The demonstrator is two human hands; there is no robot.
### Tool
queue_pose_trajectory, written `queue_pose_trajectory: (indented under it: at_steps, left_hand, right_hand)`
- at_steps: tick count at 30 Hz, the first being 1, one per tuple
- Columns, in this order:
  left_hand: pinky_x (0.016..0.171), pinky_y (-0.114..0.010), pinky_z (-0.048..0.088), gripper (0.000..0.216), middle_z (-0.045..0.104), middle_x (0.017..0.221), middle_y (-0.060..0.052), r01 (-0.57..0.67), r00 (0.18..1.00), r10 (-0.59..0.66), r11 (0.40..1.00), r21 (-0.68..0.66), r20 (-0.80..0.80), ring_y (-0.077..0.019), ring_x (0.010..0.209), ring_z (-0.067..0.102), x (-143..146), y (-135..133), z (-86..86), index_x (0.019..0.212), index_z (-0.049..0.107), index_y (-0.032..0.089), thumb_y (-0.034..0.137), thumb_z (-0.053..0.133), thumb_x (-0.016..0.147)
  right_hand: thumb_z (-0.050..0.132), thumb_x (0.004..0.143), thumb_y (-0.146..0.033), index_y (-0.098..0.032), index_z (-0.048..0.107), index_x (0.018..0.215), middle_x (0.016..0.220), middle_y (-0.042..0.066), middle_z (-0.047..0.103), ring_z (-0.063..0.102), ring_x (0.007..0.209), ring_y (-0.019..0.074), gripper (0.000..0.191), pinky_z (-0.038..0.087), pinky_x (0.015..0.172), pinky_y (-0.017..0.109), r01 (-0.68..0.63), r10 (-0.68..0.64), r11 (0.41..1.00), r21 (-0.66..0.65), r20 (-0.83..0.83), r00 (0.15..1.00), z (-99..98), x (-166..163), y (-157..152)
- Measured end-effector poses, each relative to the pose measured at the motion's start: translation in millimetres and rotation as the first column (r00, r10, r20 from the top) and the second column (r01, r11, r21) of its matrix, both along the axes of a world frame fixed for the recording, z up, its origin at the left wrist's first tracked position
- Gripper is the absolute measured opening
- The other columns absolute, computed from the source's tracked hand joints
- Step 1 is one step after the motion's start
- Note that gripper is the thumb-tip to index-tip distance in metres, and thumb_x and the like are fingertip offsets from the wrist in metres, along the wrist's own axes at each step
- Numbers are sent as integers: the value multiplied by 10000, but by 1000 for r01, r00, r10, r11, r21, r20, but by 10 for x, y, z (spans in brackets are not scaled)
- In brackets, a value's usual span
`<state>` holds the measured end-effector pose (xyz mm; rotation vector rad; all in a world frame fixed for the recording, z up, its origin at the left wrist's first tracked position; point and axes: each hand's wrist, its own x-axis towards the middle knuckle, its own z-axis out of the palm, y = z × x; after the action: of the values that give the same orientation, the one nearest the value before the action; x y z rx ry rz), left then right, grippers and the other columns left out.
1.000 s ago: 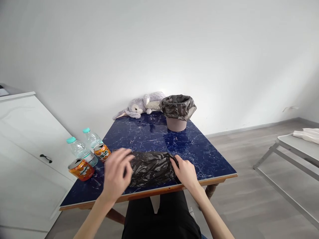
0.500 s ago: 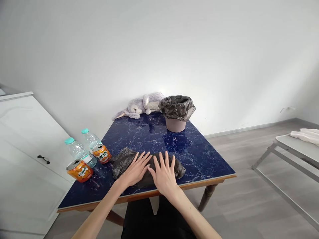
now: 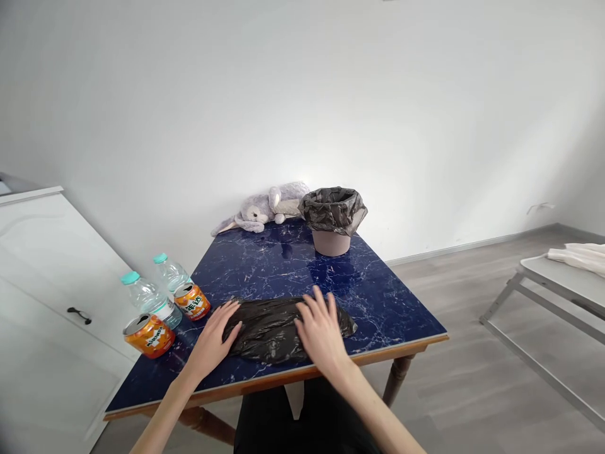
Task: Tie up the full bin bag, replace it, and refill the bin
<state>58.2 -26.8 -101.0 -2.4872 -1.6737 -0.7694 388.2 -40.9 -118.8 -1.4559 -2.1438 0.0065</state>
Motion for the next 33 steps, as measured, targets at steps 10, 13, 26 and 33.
queue_pose_trajectory:
  at_steps: [10, 13, 26, 33]
  left_hand:
    - [1122, -497, 503, 265, 725, 1231, -115, -296, 896, 179, 923, 246, 407, -297, 1197, 679, 21, -287, 150, 1196, 655, 223, 417, 526, 1070]
    - [1068, -456, 518, 267, 712, 1186, -95, -373, 833, 219, 901, 223, 508, -280, 1127, 683, 38, -403, 162, 1174, 646, 231, 446, 540, 1058]
    - [996, -404, 572, 388, 726, 1178, -70, -110, 838, 171, 983, -146, 518, -262, 1118, 707, 660, -685, 227, 1161, 687, 251, 502, 396, 1108]
    - [1307, -581, 352, 548, 413, 1713, -142, 242, 961, -218, 960, -140, 169, -314, 1619, 344, 1297, -328, 306, 1683, 275, 283, 360, 333, 1144]
  right_hand:
    - [838, 882, -257, -161, 735, 1073, 1283, 162, 705, 616, 1289, 392, 237, 519, 1104, 565, -280, 253, 958, -60, -279, 926, 214, -1508, -257]
    - [763, 885, -122, -192, 694, 894, 1045, 110, 731, 701, 1028, 317, 99, 588, 931, 473, -269, 214, 958, -98, -381, 900, 238, -1555, -239]
    - [429, 1096, -547, -252, 531, 964, 1133, 79, 662, 692, 1096, 216, 338, 649, 904, 370, -329, -101, 930, -164, -975, 199, 430, -734, -460]
    - [622, 1001, -588, -257, 609, 981, 1262, 74, 649, 613, 1246, 275, 332, 537, 1079, 472, -303, -239, 926, -224, -971, -14, 122, -273, -658]
